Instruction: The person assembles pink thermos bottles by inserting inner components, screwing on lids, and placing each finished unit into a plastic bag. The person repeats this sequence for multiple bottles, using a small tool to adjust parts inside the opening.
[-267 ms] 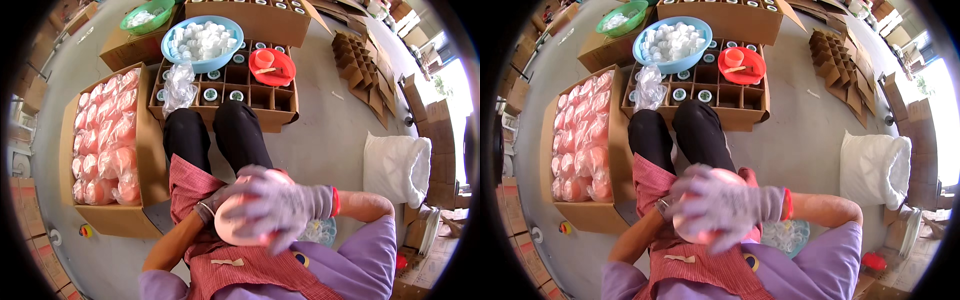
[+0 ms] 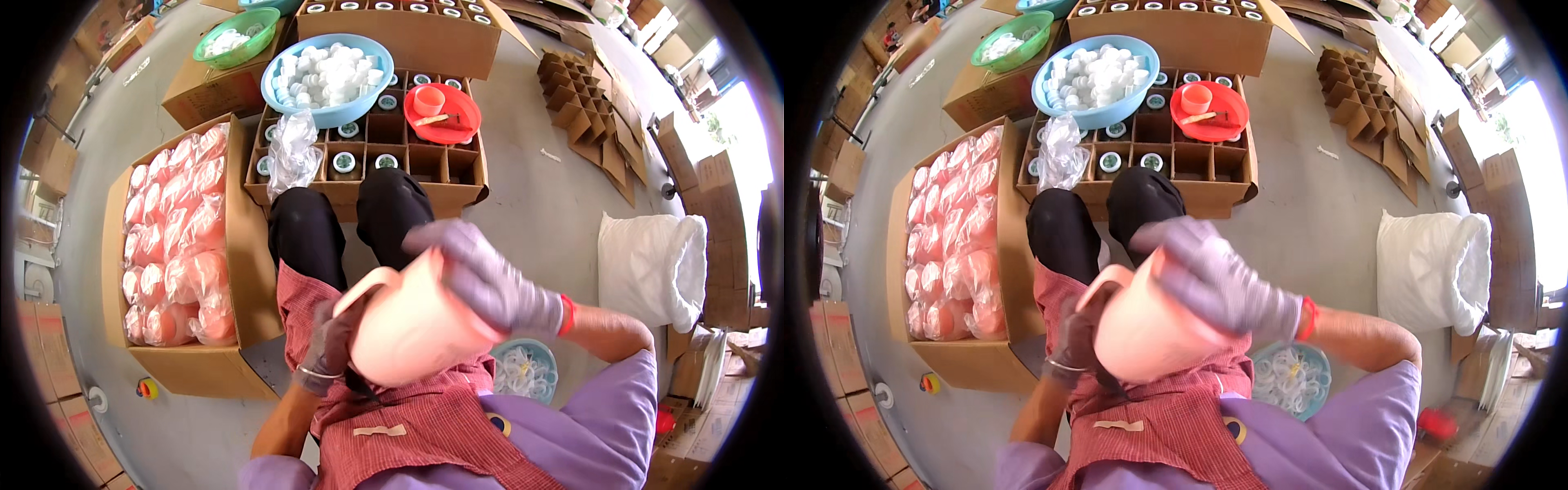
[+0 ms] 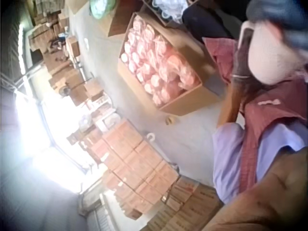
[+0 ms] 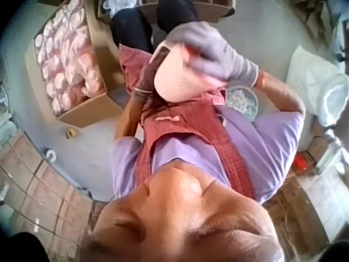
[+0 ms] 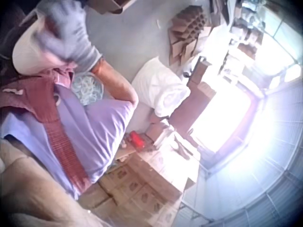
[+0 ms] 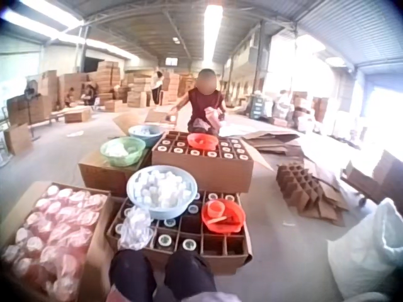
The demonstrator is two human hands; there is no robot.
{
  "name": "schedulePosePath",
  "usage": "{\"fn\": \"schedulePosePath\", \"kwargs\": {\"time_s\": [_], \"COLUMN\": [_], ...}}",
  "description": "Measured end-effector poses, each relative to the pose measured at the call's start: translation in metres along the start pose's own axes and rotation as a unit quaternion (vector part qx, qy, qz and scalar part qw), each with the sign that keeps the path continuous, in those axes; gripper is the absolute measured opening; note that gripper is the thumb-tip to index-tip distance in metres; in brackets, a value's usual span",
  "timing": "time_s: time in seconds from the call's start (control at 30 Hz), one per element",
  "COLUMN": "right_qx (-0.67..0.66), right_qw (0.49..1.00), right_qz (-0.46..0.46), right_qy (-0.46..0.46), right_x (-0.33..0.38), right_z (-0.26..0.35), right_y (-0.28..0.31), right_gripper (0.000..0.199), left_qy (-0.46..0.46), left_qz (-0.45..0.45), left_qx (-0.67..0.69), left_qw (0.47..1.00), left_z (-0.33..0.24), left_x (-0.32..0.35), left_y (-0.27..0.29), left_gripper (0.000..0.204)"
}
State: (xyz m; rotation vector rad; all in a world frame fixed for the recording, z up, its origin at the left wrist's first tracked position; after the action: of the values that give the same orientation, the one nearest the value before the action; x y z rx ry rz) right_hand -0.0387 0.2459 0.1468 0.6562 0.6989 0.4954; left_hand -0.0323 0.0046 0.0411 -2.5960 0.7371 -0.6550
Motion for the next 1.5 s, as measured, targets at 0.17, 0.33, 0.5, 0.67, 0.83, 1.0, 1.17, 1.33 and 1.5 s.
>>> {"fn": "schedulePosePath", "kwargs": {"time_s": [0.17, 0.33, 0.5, 0.67, 0.83, 1.0, 1.17, 1.33, 1.5], "right_qx": [-0.033, -0.242, -0.224, -0.209, -0.402, -0.405, -0.185, -0.383, -0.517], "right_qw": [0.997, 0.902, 0.917, 0.918, 0.836, 0.830, 0.910, 0.854, 0.719], "right_qz": [-0.069, -0.289, -0.275, -0.300, -0.260, -0.316, -0.298, -0.318, -0.405], "right_qy": [-0.014, -0.209, -0.180, -0.153, -0.269, -0.216, -0.218, -0.152, -0.227], "right_x": [-0.008, -0.008, 0.006, 0.008, 0.001, 0.015, 0.006, -0.006, -0.020], "right_z": [-0.017, -0.036, -0.064, -0.062, -0.067, -0.088, -0.076, -0.079, -0.078], "right_y": [0.015, -0.010, -0.004, -0.004, -0.003, -0.018, 0.003, -0.019, -0.029], "right_gripper": [0.046, 0.043, 0.053, 0.053, 0.056, 0.062, 0.061, 0.054, 0.059], "left_qy": [-0.110, -0.351, -0.314, -0.452, -0.205, -0.455, -0.364, -0.475, -0.472], "left_qz": [-0.097, -0.091, -0.034, -0.050, -0.083, -0.034, 0.018, -0.073, -0.067], "left_qx": [-0.163, -0.439, -0.280, -0.530, -0.254, -0.540, -0.311, -0.496, -0.609], "left_qw": [0.976, 0.822, 0.906, 0.716, 0.942, 0.707, 0.878, 0.723, 0.634], "left_z": [-0.062, -0.121, -0.118, -0.130, -0.124, -0.127, -0.143, -0.146, -0.164], "left_x": [-0.011, -0.015, -0.042, -0.033, -0.051, -0.046, -0.064, -0.045, -0.048], "left_y": [0.006, -0.028, -0.022, -0.045, -0.030, -0.046, -0.043, -0.043, -0.046], "left_gripper": [0.042, 0.038, 0.027, 0.038, 0.034, 0.039, 0.033, 0.039, 0.031]}}
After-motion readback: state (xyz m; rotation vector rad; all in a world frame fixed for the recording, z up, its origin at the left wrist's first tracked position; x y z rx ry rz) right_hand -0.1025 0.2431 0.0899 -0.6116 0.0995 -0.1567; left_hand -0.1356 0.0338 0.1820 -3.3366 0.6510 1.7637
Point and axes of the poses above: each hand's wrist, its own x-axis away from the middle knuckle, its own y-axis out of the back of the hand, z = x × y, the point moved 2 cm from there along -x, towards the middle knuckle, and after that the axes turned 4 degrees about y, right-handed, at the moved point
